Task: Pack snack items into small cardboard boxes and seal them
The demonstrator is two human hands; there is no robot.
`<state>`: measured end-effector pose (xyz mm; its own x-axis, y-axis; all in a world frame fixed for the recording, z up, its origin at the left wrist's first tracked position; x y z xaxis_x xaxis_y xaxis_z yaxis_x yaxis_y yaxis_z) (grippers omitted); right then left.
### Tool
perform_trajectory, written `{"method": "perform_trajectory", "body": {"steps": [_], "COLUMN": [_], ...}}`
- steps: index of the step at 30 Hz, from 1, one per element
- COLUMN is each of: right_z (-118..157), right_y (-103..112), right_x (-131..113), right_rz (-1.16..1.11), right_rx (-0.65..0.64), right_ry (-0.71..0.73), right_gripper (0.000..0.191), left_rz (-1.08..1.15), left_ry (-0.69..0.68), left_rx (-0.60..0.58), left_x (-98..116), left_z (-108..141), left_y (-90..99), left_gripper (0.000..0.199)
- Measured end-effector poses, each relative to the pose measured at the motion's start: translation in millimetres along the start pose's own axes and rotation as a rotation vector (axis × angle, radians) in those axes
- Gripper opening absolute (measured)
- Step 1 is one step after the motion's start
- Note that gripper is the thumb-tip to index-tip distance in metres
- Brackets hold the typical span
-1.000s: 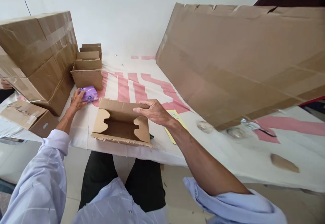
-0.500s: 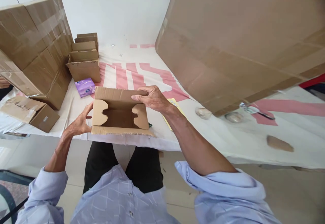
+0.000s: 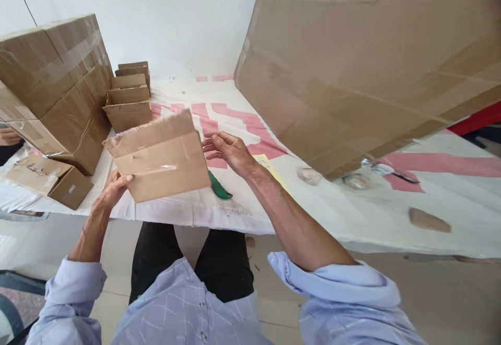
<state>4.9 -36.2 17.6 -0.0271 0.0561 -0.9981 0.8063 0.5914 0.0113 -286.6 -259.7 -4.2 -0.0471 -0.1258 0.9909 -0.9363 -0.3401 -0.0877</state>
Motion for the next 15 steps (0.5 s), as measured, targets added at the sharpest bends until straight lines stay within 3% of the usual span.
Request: {"method": "perform_trajectory", "body": {"steps": [4,8,15], "right_z": [4,11,21], "right_y": [-8,-20,-31], "right_x": [11,19,16], "right_rz": [0.027,0.075,0.125], "right_rx": [-0.093,-0.179,-0.155], "right_ry": [-0.037,-0.024,0.084], "right_gripper": [0.082,0.082,0.078], "left_rz": [0.059,0.039,0.091], "left_ry": [0.073,0.098,0.134], "left_rx": [0.075,0.071,0.097], "left_x": [-10,-12,-13], "left_z": [-2,1,0], "left_y": [7.7,11.2,20.6], "left_gripper": [0.066,0.066,0.061]}}
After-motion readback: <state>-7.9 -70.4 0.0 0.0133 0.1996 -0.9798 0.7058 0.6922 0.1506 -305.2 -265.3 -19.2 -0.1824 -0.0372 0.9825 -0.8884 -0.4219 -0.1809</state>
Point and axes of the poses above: each hand's wrist, its own z-axis away from the middle knuckle, its own y-axis out of the back of the hand, x = y × z, the point moved 4 cm from there along -z, towards the middle knuckle, and after that the axes turned 5 degrees about -y, right-handed, at the moved point
